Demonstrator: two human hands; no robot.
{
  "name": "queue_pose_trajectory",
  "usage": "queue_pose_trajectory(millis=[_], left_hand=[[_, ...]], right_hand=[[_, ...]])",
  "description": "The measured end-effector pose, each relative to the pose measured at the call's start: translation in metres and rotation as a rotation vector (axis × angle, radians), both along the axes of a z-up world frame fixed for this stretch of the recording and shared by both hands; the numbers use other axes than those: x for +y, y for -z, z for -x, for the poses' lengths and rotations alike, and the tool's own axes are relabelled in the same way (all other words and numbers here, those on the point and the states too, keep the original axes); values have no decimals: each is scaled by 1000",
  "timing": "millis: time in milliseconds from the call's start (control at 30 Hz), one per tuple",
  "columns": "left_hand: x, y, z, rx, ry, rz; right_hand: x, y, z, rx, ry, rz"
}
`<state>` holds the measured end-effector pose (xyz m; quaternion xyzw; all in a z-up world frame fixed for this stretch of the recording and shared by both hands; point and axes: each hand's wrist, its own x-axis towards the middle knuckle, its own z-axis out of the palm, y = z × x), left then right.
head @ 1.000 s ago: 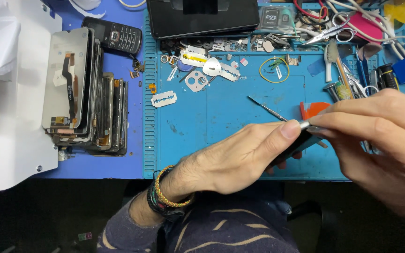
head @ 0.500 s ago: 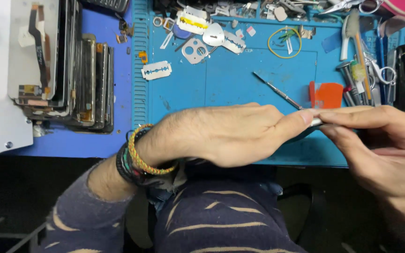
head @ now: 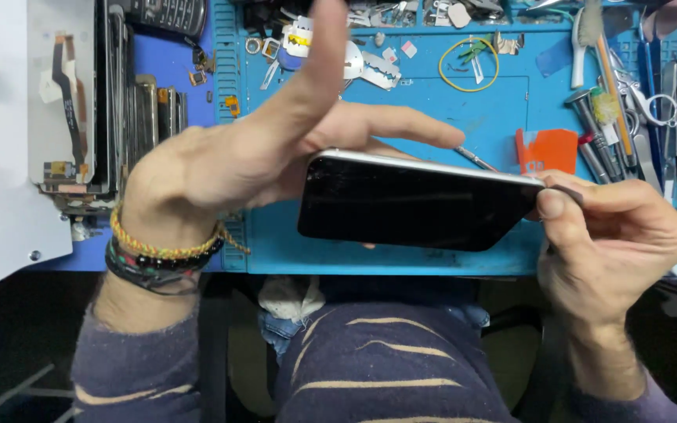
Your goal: The recorder is remanufacturing a smartphone screen by prying it from the frame and using tools to remove components.
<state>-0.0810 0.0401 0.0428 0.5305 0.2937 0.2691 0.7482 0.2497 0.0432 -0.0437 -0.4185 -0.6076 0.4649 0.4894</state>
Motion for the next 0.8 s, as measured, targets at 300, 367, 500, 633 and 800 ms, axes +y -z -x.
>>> queue_pose_trajectory(millis=[300,367,500,633,800], left_hand=[[-56,56,-50,-208,-707,-83],[-54,52,-85,-547,-929,-68],[-46,45,-117,-1242,-1070,-122],[-52,74,-110,-1213,-997,-189],[-60,91,-99,-1135,-1009,-56]], right_hand=[[12,-10,40,340,196,74],[3,-6,44,364,176,81],[-22,4,59,295,136,175],[-26,-6,67,256,109,124],[-27,-22,67,-73,41,-29]])
